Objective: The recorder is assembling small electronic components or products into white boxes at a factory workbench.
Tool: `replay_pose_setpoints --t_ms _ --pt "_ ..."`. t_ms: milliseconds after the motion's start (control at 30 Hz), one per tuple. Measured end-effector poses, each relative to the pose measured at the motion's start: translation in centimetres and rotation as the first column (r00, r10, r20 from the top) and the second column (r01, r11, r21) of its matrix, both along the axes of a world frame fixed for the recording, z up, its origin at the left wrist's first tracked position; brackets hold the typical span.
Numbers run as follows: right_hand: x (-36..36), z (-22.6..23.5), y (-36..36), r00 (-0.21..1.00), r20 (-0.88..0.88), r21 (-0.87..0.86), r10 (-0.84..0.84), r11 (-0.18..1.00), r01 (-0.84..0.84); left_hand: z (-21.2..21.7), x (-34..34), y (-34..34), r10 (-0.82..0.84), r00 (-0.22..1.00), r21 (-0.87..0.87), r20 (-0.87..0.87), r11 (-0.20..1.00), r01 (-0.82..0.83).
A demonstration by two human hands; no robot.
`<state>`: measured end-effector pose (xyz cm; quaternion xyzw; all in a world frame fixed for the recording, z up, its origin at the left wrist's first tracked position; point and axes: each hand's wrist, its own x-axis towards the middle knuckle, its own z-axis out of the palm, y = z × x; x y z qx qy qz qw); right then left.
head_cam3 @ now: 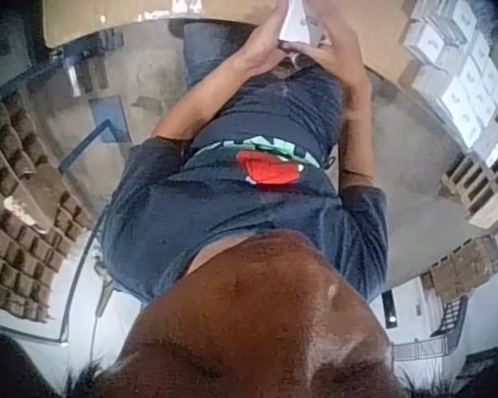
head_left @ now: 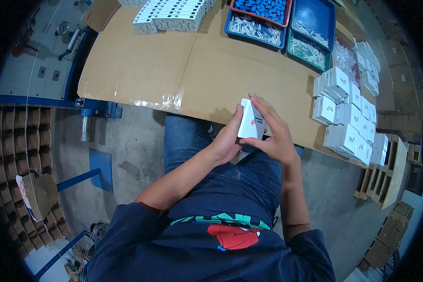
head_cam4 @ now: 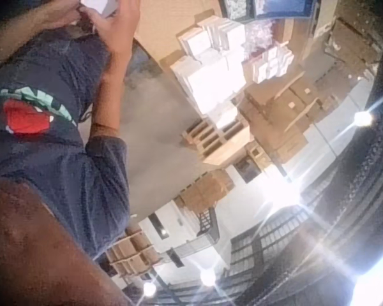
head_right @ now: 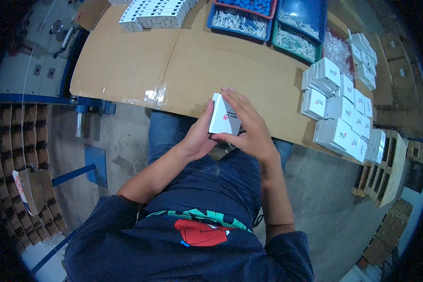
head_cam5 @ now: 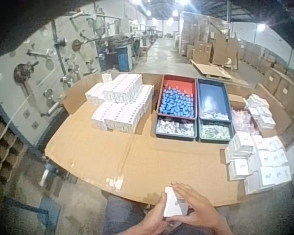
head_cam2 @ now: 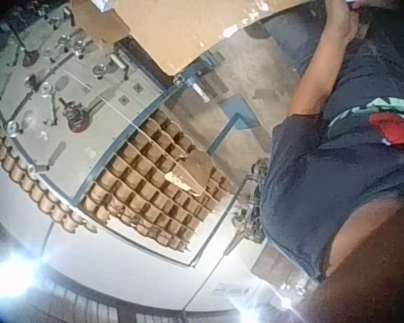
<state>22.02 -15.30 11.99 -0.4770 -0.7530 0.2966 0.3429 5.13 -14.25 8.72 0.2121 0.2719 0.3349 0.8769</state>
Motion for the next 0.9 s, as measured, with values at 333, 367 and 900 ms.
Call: replay_pose_setpoints --t_ms 333,367,900 --pt "-1.4 0.2 -1.9 0.940 -0.202 0.014 -0.274 0.959 0.282 -1.6 -1.9 -0.4 0.068 0.936 0.405 -0.345 0.910 0.083" --pt "-1.3 -0.3 -2.3 0.937 -0.205 0.020 -0.282 0.956 0.292 -1.7 -2.1 -0.5 0.092 0.942 0.444 -0.322 0.894 0.064" --pt "0.7 -1.8 -4.9 0.828 -0.455 -0.577 -0.328 0.817 0.007 -0.2 -4.2 -1.5 -0.050 0.969 0.508 -0.244 0.844 0.172"
